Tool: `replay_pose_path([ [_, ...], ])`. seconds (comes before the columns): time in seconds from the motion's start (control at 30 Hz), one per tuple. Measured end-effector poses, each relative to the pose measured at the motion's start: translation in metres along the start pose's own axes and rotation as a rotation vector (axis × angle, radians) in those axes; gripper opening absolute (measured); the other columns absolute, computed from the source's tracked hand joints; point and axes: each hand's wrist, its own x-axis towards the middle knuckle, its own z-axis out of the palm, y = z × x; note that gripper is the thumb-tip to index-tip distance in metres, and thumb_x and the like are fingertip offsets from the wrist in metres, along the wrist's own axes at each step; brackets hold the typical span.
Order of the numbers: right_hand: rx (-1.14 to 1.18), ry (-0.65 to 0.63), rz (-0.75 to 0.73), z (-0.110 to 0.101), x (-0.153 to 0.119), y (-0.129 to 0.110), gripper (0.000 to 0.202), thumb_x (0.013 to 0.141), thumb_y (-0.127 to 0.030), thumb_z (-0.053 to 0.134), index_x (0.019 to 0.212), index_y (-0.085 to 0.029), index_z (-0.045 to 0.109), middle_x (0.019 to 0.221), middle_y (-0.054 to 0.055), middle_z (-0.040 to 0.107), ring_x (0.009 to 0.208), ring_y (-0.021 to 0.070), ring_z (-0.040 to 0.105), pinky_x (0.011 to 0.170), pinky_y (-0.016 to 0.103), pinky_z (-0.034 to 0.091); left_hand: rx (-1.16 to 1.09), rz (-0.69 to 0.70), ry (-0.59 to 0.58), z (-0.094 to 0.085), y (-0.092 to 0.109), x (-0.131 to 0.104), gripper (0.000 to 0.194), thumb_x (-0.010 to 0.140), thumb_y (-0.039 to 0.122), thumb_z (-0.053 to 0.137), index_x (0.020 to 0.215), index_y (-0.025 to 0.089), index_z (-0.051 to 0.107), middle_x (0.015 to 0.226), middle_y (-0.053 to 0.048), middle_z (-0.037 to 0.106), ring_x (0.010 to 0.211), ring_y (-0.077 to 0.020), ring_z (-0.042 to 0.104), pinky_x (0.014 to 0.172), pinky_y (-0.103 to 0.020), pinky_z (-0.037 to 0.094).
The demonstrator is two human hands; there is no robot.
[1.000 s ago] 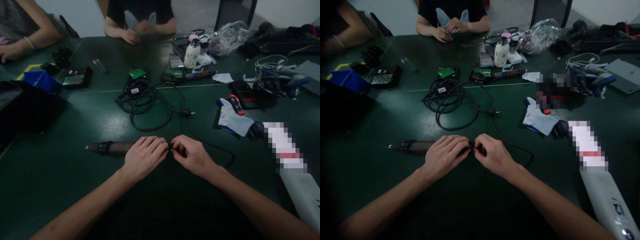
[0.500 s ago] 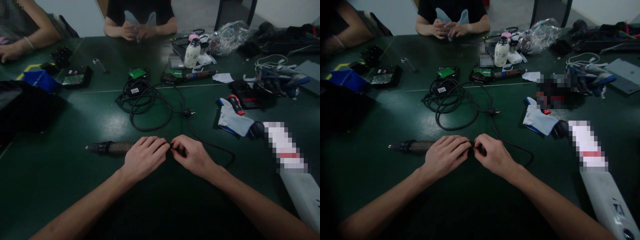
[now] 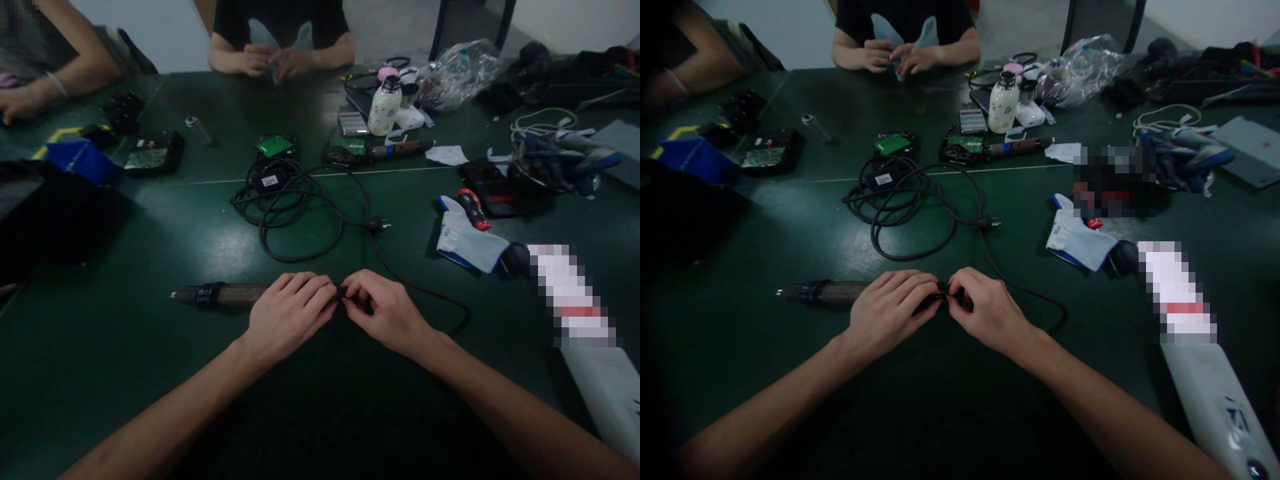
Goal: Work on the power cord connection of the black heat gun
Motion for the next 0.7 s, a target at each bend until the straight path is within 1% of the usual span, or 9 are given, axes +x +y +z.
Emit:
replay_pose_path([
  [0.07,0.001,0.000,-0.005,0.0000,0.0001,-0.0003,0.012,0.092,-0.010,0.065,0.097,-0.021,0.060,0.101,0.003,0.065,0.074,0.0132,0.058,0.066,0.029,0.047,0.007,0.008,-0.010,-0.0005,-0.0005,0.0000,0.016,0.103,0.028,0.060,0.116,0.019,0.065,0.122,-0.005,0.072,0.109,-0.0234,0.068,0.088,-0.039,0.050],
  [0.2,-0.003,0.004,-0.006,-0.0004,0.0002,-0.0010,0.013,0.093,-0.010,0.063,0.099,-0.021,0.060,0.097,0.002,0.064,0.072,0.0133,0.058,0.063,0.028,0.046,0.013,0.034,-0.024,-0.0010,-0.0008,-0.0003,0.020,0.102,0.026,0.060,0.122,0.021,0.064,0.124,-0.005,0.071,0.111,-0.0245,0.067,0.090,-0.040,0.050],
  [0.33,-0.001,-0.004,-0.005,-0.0012,0.0004,-0.0012,0.013,0.093,-0.011,0.064,0.099,-0.021,0.060,0.098,0.002,0.064,0.073,0.0135,0.058,0.064,0.028,0.047,-0.009,0.005,0.005,0.0003,-0.0006,-0.0008,0.017,0.103,0.030,0.061,0.116,0.019,0.066,0.123,-0.006,0.072,0.109,-0.0235,0.068,0.089,-0.039,0.051],
  [0.4,-0.003,-0.004,-0.003,-0.0015,0.0005,-0.0011,0.012,0.093,-0.011,0.064,0.099,-0.021,0.060,0.097,0.002,0.064,0.073,0.0138,0.058,0.064,0.028,0.047,-0.010,0.002,0.012,0.0009,-0.0009,-0.0012,0.015,0.104,0.028,0.061,0.114,0.019,0.066,0.122,-0.005,0.072,0.109,-0.0228,0.068,0.089,-0.038,0.051],
  [0.53,-0.002,-0.017,-0.002,-0.0019,0.0008,-0.0010,0.011,0.093,-0.012,0.064,0.098,-0.021,0.060,0.099,0.003,0.065,0.073,0.0142,0.058,0.064,0.029,0.048,-0.009,0.031,0.028,0.0013,-0.0024,-0.0023,0.017,0.103,0.024,0.061,0.119,0.020,0.066,0.122,-0.005,0.072,0.109,-0.0216,0.069,0.090,-0.037,0.052],
  [0.7,-0.002,-0.014,0.002,-0.0014,0.0005,-0.0011,0.010,0.094,-0.012,0.063,0.096,-0.021,0.060,0.101,0.004,0.065,0.073,0.0140,0.058,0.063,0.029,0.047,-0.031,0.063,0.045,0.0013,-0.0037,-0.0035,0.020,0.102,0.021,0.063,0.122,0.019,0.066,0.124,-0.005,0.072,0.114,-0.0227,0.068,0.093,-0.037,0.052],
])
